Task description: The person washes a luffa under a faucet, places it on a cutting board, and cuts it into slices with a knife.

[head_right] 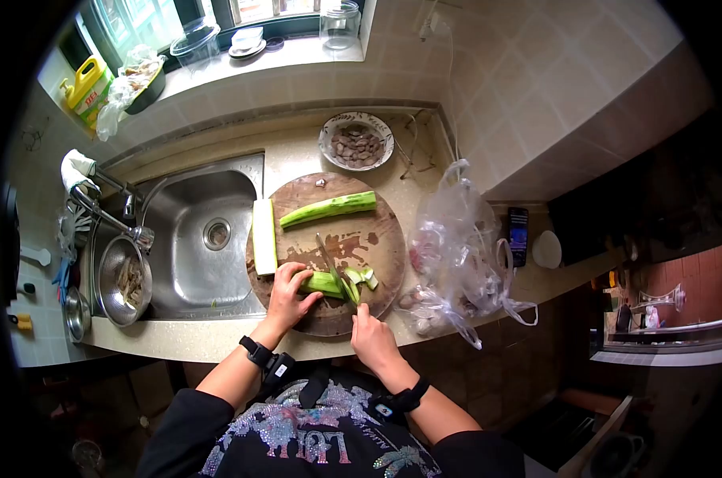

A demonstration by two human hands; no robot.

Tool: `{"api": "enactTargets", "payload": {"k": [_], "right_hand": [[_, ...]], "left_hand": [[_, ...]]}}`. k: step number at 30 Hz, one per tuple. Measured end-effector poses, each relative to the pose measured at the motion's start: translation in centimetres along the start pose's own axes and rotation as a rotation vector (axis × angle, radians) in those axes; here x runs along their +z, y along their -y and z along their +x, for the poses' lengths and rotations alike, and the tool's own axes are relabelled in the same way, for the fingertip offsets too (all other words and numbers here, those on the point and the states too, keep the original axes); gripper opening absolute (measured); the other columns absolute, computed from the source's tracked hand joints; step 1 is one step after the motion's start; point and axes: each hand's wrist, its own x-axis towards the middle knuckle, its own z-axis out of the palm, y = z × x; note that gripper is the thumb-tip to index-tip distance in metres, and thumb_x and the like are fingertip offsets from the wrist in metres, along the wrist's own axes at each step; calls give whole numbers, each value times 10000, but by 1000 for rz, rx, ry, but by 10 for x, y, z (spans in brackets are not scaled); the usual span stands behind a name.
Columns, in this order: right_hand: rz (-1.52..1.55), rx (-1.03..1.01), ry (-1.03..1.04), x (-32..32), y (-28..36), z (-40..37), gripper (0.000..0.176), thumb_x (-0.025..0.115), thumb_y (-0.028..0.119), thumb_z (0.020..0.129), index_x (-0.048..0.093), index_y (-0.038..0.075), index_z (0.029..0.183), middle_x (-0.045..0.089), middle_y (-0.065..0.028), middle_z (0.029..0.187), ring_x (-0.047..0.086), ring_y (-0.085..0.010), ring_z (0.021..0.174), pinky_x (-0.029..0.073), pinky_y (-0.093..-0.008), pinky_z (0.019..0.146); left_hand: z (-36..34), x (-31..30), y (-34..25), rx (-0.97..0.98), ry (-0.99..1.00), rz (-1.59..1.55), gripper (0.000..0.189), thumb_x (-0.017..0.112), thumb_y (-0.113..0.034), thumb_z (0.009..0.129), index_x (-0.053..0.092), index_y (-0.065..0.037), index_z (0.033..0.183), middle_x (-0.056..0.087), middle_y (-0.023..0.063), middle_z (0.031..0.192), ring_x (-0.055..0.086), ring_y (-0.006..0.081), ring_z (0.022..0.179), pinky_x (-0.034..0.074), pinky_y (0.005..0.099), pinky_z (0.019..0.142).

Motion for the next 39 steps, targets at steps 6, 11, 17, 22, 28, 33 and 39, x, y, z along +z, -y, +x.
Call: {"api": "enactTargets", "payload": {"k": [6,11,17,22,28,33,39], "right_hand": [[-51,71,62,12,0,20,191,451,139,885,401,-26,967,573,-271,655,569,-446,630,456,-514,547],[46,30,0,1,5,13,176,455,124,883,392,-18,966,565,-260,630,563,-451,620,453,-519,547],[-28,32,67,9,5,14,183,463,108,877,392,-23,983,565,-256,626,566,-445,620,456,-512,547],[-22,18,47,13,4,20,218,464,104,874,398,-46,1018,567,-256,629,568,-447,620,457,-511,550],[-69,4,28,15,8,16,156,447,131,883,391,-9,925,575,-245,624,579,-431,597,469,-510,525],[-115,3,40,16,8,21,160,454,134,880,388,-4,925,573,-237,607,584,-426,594,473,-509,530],[-76,18,51,7,17,14,168,457,143,877,405,-4,939,585,-236,627,588,-428,611,476,-511,543]], "left_hand": [[-1,0,1,-42,-4,-22,422,760,-118,606,584,-31,978,527,138,1043,475,339,1030,416,409,891],[-6,-2,11,0,-1,-32,386,739,-97,631,595,-28,983,537,139,1066,480,342,1058,421,409,902],[-8,1,12,-13,-22,-60,373,730,-95,645,604,-29,989,543,141,1075,481,345,1069,420,411,911],[-8,-1,13,-21,-5,-55,382,726,-85,651,600,-18,1005,539,155,1092,481,353,1077,420,411,918],[-15,-6,14,-35,-12,-19,386,685,-49,690,574,0,1057,512,183,1141,476,370,1097,415,415,927],[-21,-8,13,-91,-37,-26,367,653,-25,715,565,10,1069,500,193,1154,486,367,1085,419,405,923],[-23,-6,14,-73,-50,-10,346,639,-18,722,568,7,1060,510,184,1139,495,356,1069,427,396,913]]}}
